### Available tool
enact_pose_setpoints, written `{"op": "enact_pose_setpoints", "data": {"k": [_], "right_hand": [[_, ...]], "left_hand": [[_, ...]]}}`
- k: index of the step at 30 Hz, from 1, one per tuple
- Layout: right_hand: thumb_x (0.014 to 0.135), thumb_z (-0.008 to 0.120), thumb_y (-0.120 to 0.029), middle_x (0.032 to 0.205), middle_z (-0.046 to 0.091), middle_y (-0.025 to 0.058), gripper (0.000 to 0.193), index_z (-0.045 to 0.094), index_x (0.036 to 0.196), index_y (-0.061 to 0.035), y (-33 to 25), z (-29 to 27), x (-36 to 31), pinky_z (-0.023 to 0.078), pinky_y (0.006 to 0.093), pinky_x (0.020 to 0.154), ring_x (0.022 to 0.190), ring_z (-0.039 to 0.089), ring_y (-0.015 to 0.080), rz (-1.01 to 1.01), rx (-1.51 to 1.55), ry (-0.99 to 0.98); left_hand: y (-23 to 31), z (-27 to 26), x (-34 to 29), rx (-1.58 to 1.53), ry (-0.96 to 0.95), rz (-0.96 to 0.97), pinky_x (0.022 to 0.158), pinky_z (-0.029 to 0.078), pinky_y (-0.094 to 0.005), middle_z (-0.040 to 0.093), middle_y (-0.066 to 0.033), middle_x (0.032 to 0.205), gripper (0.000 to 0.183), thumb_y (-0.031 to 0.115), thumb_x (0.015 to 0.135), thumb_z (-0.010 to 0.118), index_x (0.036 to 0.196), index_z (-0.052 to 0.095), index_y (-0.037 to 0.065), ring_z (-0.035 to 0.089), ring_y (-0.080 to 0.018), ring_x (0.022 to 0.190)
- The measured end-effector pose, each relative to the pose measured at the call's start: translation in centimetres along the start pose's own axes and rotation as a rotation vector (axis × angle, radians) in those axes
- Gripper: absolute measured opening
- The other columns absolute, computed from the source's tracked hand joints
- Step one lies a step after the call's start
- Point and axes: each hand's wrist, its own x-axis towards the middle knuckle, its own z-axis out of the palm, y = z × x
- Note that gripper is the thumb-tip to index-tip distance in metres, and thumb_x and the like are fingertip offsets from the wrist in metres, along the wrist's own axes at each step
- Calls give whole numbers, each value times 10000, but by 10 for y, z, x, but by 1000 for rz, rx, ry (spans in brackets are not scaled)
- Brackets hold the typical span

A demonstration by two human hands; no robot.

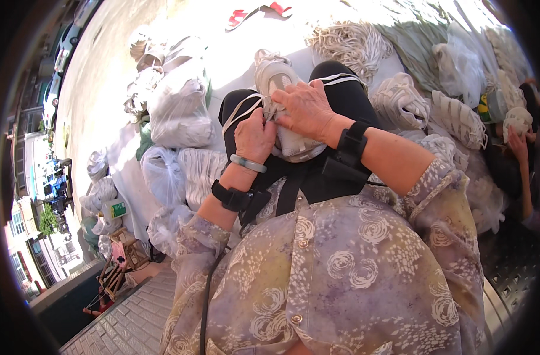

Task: Insert white laces into a shoe upper.

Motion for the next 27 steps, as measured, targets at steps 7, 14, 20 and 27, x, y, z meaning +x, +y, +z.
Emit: {"op": "enact_pose_setpoints", "data": {"k": [7, 14, 20, 27], "right_hand": [[743, 616, -222, 865, 587, 57, 162, 598, 883, -142, -8, -4, -1, 302, 417, 791, 922, 549, 229, 8, -8, -77], [718, 604, -193, 760, 588, 56, 99, 602, 769, -108, -10, -3, 4, 300, 432, 796, 827, 570, 230, -36, -90, -101], [710, 611, -205, 753, 591, 54, 111, 597, 748, -102, -19, -2, 8, 305, 422, 811, 814, 574, 221, -22, -224, -164], [755, 555, -158, 747, 609, 48, 82, 616, 770, -106, -21, 9, 9, 324, 489, 852, 759, 600, 215, -131, -388, -59]], "left_hand": [[-4, 1, 2, -74, 7, 6, 649, 460, -438, 599, -207, 716, 197, 164, 778, 503, 877, 571, 8, 589, -380, 700], [-12, 3, 6, -111, -10, 78, 655, 449, -434, 592, -212, 737, 154, 138, 798, 495, 839, 583, 19, 580, -388, 736], [-14, 1, 5, -101, -28, 109, 668, 448, -437, 596, -208, 757, 160, 139, 810, 483, 840, 589, 24, 580, -387, 756], [-18, 5, 8, -139, -5, 162, 677, 459, -419, 606, -197, 768, 184, 156, 813, 490, 877, 616, 38, 589, -373, 768]]}}
